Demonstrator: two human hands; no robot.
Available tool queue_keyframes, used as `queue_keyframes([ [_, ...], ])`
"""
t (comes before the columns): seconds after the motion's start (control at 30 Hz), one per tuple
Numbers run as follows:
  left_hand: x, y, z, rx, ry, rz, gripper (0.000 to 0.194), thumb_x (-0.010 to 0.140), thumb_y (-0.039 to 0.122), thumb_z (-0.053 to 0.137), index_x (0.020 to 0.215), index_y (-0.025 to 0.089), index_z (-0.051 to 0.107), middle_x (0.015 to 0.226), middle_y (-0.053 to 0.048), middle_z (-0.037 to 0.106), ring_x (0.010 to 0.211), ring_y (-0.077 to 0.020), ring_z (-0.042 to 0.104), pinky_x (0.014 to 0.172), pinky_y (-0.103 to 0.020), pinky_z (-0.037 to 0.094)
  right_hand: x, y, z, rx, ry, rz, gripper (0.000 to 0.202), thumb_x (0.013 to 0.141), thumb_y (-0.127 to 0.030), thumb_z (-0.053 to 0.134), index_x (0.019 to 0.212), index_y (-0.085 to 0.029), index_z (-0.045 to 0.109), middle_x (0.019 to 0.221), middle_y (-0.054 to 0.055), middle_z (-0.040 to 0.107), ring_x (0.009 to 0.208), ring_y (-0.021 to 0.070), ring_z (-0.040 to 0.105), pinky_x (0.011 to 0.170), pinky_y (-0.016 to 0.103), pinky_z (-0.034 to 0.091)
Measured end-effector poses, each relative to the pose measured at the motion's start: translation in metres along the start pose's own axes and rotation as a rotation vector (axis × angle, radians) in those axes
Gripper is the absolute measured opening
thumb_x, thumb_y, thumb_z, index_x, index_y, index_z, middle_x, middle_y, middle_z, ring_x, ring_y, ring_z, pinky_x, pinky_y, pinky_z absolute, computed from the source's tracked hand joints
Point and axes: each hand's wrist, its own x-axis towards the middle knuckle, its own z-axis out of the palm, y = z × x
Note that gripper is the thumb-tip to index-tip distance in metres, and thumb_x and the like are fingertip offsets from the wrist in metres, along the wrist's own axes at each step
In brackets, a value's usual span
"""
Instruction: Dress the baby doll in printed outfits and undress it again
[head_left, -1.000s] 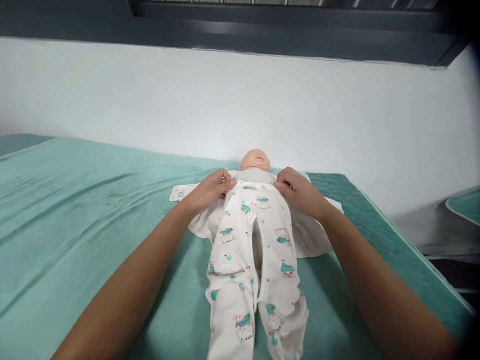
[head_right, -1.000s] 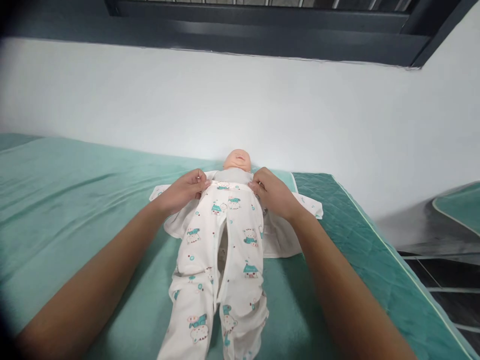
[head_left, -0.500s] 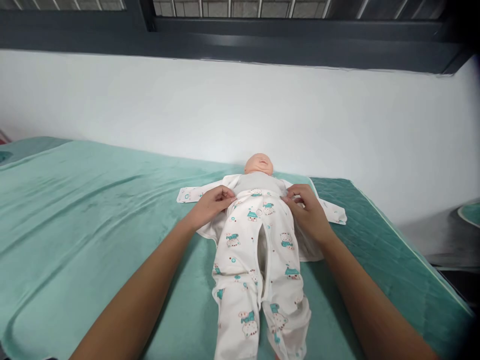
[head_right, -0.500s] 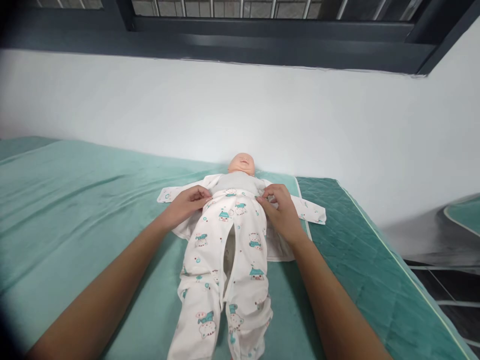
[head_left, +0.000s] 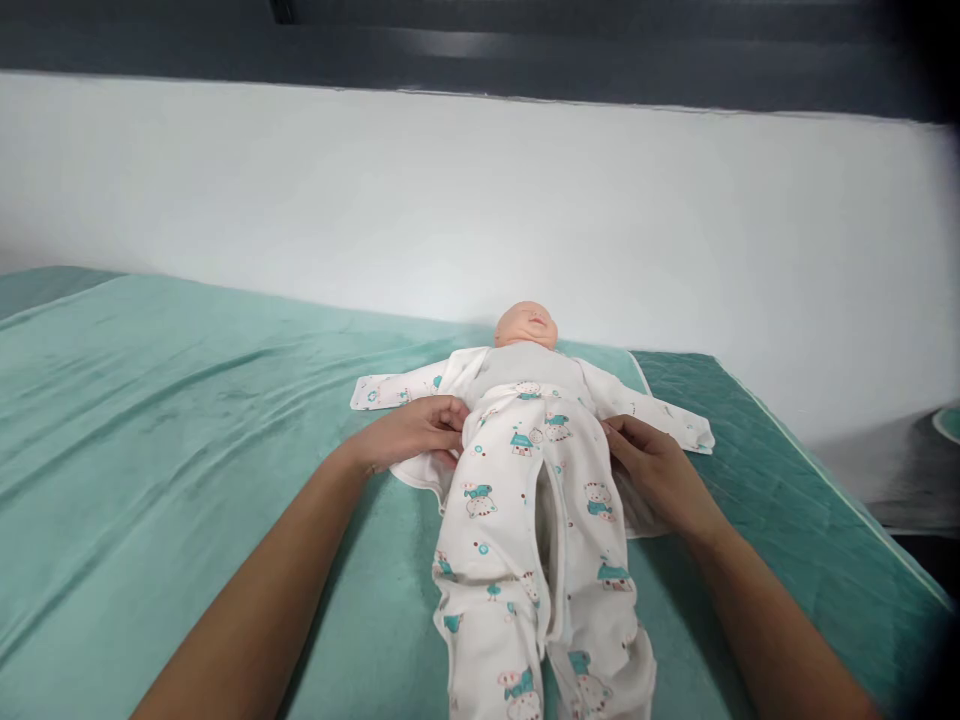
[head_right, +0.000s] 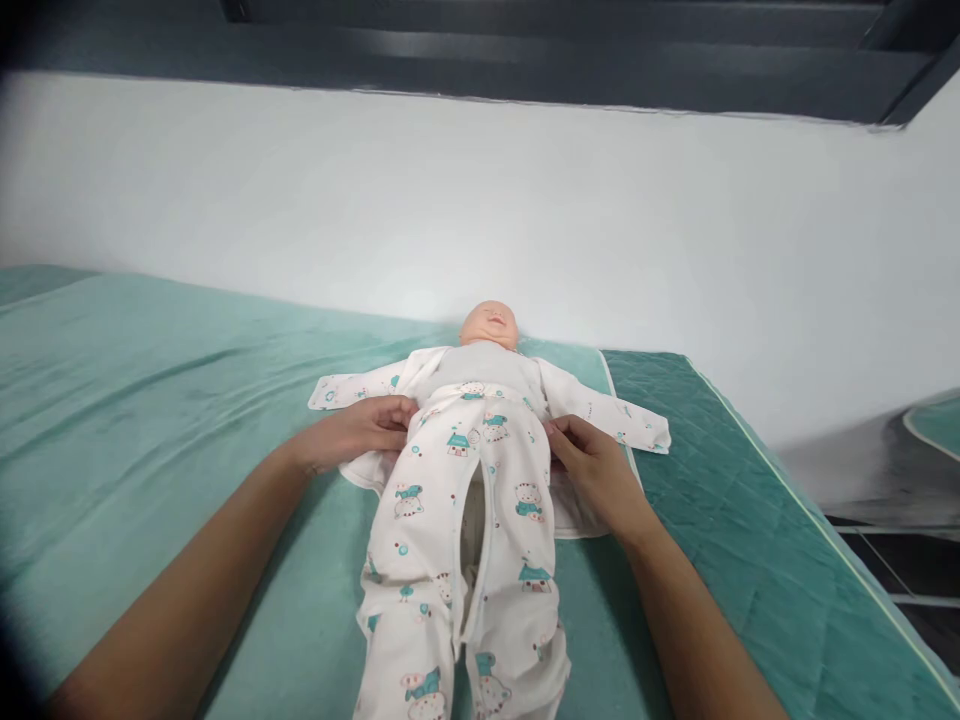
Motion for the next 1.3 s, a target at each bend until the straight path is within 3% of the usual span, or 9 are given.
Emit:
queue_keyframes([
  [0.3, 0.001, -0.005, 0.002, -0.08, 0.009, 0.012, 0.015, 0.082, 0.021, 0.067, 0.093, 0.018, 0.057, 0.085, 0.0, 0.063, 0.075, -0.0105, 0.06, 0.064, -0.021, 0.05, 0.002, 0.004, -0.01, 0.18, -0.232, 0.083, 0.034, 0.077, -0.054, 0.073, 0.085, -0.022, 0.064, 0.082, 0.002, 0.064, 0.079, 0.018, 0.058, 0.07, 0.026, 0.047],
  [0.57, 0.0, -0.002, 0.007, -0.059, -0.005, -0.026, 0.016, 0.085, 0.023, 0.064, 0.094, 0.019, 0.051, 0.079, 0.002, 0.064, 0.069, -0.0096, 0.061, 0.06, -0.02, 0.049, 0.005, 0.011, -0.015, 0.222, -0.321, 0.04, 0.031, 0.079, -0.051, 0.072, 0.087, -0.022, 0.065, 0.085, 0.002, 0.064, 0.079, 0.0166, 0.056, 0.071, 0.027, 0.046],
  [0.77, 0.002, -0.004, 0.008, -0.043, 0.013, -0.074, 0.018, 0.083, 0.023, 0.064, 0.092, 0.02, 0.049, 0.074, 0.003, 0.063, 0.064, -0.0096, 0.062, 0.058, -0.02, 0.05, 0.004, 0.011, -0.013, 0.198, -0.309, 0.037, 0.031, 0.077, -0.048, 0.075, 0.08, -0.021, 0.06, 0.077, 0.0, 0.061, 0.07, 0.0137, 0.052, 0.064, 0.025, 0.043],
  [0.9, 0.002, -0.006, 0.008, -0.034, 0.043, -0.066, 0.02, 0.079, 0.021, 0.066, 0.087, 0.02, 0.048, 0.069, 0.004, 0.063, 0.059, -0.0101, 0.062, 0.055, -0.021, 0.051, 0.003, 0.011, -0.012, 0.142, -0.26, 0.021, 0.027, 0.08, -0.045, 0.07, 0.077, -0.021, 0.057, 0.073, -0.001, 0.06, 0.066, 0.0125, 0.051, 0.06, 0.024, 0.042],
  [1.03, 0.001, -0.006, 0.003, -0.033, 0.106, -0.057, 0.024, 0.077, 0.023, 0.068, 0.087, 0.021, 0.046, 0.068, 0.003, 0.063, 0.058, -0.0119, 0.064, 0.056, -0.023, 0.053, 0.007, 0.013, -0.007, 0.153, -0.145, 0.038, 0.023, 0.074, -0.039, 0.071, 0.079, -0.022, 0.056, 0.07, -0.003, 0.06, 0.059, 0.0122, 0.05, 0.054, 0.025, 0.041],
  [1.17, 0.004, -0.006, 0.002, 0.074, 0.293, -0.084, 0.025, 0.076, 0.021, 0.063, 0.096, 0.023, 0.048, 0.063, 0.003, 0.063, 0.054, -0.0161, 0.064, 0.053, -0.028, 0.052, 0.013, 0.021, 0.0, 0.071, 0.042, 0.088, 0.022, 0.074, -0.037, 0.067, 0.089, -0.025, 0.056, 0.066, -0.004, 0.061, 0.054, 0.0139, 0.052, 0.051, 0.026, 0.042],
  [1.3, 0.012, -0.006, 0.014, 0.311, 0.436, -0.083, 0.019, 0.072, 0.019, 0.056, 0.091, 0.022, 0.055, 0.06, 0.003, 0.059, 0.05, -0.0155, 0.059, 0.048, -0.026, 0.045, 0.014, 0.023, 0.006, -0.21, 0.171, 0.026, 0.021, 0.077, -0.034, 0.061, 0.096, -0.024, 0.064, 0.078, 0.001, 0.07, 0.072, 0.0206, 0.064, 0.065, 0.033, 0.048],
])
